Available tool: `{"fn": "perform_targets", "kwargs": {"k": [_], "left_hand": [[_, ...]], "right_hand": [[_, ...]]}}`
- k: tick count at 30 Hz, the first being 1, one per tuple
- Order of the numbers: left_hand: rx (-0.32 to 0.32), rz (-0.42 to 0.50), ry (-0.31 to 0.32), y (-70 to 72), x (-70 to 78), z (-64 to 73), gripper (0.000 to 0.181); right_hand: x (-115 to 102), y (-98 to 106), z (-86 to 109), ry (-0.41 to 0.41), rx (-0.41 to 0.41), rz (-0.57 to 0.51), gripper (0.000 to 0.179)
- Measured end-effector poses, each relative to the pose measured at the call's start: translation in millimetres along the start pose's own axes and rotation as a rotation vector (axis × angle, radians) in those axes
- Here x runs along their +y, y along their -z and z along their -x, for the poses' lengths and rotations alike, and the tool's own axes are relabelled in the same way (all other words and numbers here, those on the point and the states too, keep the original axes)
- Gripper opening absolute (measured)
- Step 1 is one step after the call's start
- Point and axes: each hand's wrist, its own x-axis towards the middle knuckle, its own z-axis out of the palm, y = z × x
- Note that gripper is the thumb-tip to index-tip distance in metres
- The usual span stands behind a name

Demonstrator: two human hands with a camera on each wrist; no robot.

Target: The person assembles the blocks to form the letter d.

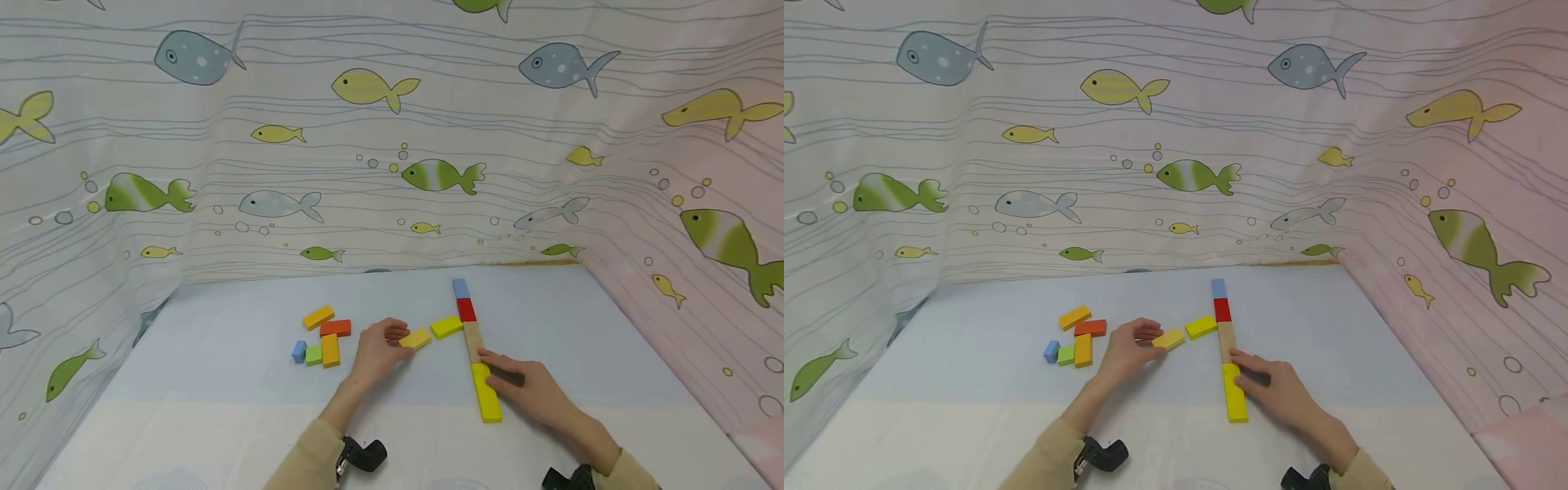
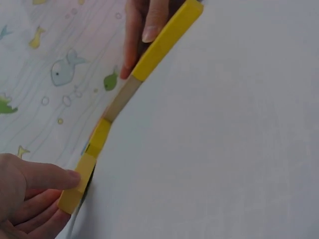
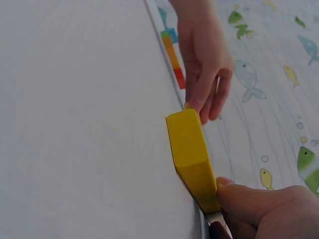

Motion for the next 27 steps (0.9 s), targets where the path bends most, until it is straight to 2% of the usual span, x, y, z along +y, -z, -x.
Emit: {"fn": "perform_targets", "kwargs": {"k": [6, 12, 16, 20, 27], "left_hand": [[-0.017, -0.014, 0.010, -1.8, -0.6, -1.1, 0.038], [-0.083, -0.039, 0.045, 0.5, 2.0, -2.3, 0.044], [-0.114, -0.059, 0.038, 2.2, 4.5, -1.1, 0.045], [-0.121, -0.066, 0.018, 2.3, 4.6, 0.1, 0.042], [-0.121, -0.069, 0.036, 0.2, 4.1, 2.2, 0.040]], "right_hand": [[-0.9, 1.0, 0.1, -0.009, -0.001, 0.002, 0.048], [-1.8, 1.3, -0.3, -0.016, 0.009, 0.003, 0.047], [-2.6, 0.9, -0.3, -0.008, 0.017, 0.013, 0.047], [-2.9, 0.4, -0.3, -0.001, 0.015, 0.022, 0.047], [-3.3, 0.5, 0.0, -0.002, 0.005, -0.001, 0.046]]}}
